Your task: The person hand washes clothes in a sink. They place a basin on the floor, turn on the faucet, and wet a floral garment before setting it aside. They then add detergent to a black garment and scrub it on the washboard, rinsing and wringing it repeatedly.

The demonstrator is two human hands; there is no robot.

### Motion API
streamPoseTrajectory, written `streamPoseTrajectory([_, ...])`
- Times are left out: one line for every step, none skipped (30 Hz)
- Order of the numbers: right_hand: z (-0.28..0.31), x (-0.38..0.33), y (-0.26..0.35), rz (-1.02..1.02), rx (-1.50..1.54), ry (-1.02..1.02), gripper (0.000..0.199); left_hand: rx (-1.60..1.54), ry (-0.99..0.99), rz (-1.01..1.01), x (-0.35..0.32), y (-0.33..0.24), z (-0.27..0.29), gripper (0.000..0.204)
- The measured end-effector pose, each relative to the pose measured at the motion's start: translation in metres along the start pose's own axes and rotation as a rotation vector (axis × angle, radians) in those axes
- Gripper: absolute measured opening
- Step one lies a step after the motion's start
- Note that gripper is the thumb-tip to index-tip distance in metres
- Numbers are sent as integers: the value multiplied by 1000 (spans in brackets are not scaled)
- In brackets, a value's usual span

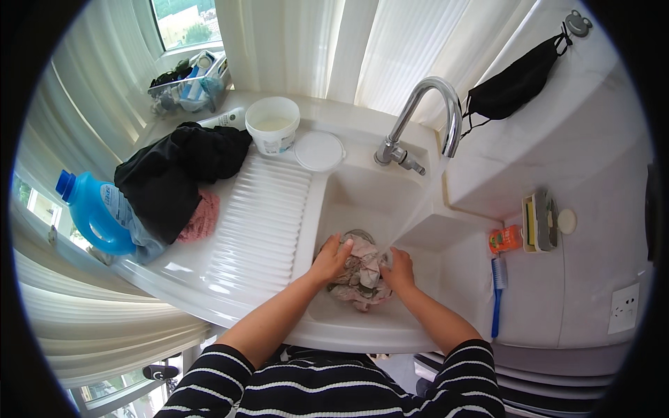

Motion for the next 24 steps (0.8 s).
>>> streamPoseTrajectory([-13,0,-6,31,-10,-35,90,12,7,29,-1,-3,1,77])
streamPoseTrajectory([-11,-8,16,70,-91,77,86,24,8,60,-2,-3,4,78])
streamPoseTrajectory([4,-24,57,105,-171,188,82,-28,24,104,-2,-2,5,80])
streamPoseTrajectory([4,-27,69,133,-230,215,79,-50,21,87,-1,-3,4,79])
streamPoseTrajectory([5,-30,83,164,-288,242,76,-74,15,70,-1,-4,4,79])
streamPoseTrajectory([-4,-22,81,200,-327,190,73,-97,3,51,-2,-6,4,79])
streamPoseTrajectory([-15,-11,74,221,-343,181,71,-95,-13,58,0,0,2,78])
streamPoseTrajectory([-26,1,67,244,-358,171,70,-97,-10,55,-1,1,2,78])
streamPoseTrajectory([-37,19,55,250,-349,199,69,-95,-4,49,-2,0,2,78])
streamPoseTrajectory([-40,34,46,255,-339,222,68,-93,3,39,-1,-3,2,78])
streamPoseTrajectory([-35,44,39,185,-139,260,61,-102,-2,33,1,-1,3,78])
streamPoseTrajectory([-20,46,44,145,-4,258,59,-118,-7,33,2,6,2,78])
streamPoseTrajectory([-4,44,48,105,132,256,57,-134,-11,32,5,12,3,79])
streamPoseTrajectory([15,36,52,61,262,260,55,-139,-6,39,5,11,2,79])
streamPoseTrajectory([35,26,56,46,302,234,54,-143,-5,48,3,9,3,80])
streamPoseTrajectory([49,13,58,133,189,186,53,-147,-4,56,2,7,4,80])
streamPoseTrajectory([60,-3,55,217,72,135,52,-159,16,86,1,4,4,80])
streamPoseTrajectory([65,-16,50,300,-46,85,51,-172,35,116,0,1,3,79])
streamPoseTrajectory([54,-25,43,450,-170,194,49,-186,54,146,-2,-2,2,79])
streamPoseTrajectory([48,-34,43,599,-291,300,46,-166,58,158,-5,-10,3,78])
streamPoseTrajectory([44,-35,42,628,-318,379,44,-147,62,169,-9,-18,2,78])
streamPoseTrajectory([40,-37,42,656,-339,460,41,-129,66,180,-10,-22,1,77])
streamPoseTrajectory([59,-35,74,582,-269,508,38,-163,63,174,-9,-20,4,76])
streamPoseTrajectory([72,-31,99,502,-200,553,35,-197,66,164,-7,-14,3,74])
Point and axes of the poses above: each hand's wrist, its own x-axis towards the middle knuckle, its own z-axis out of the back of the hand, y = z × x, the point moved 4 cm from there along x, towards the middle knuckle, and after that the axes turned 5 degrees about -x, right-handed, at the moved point
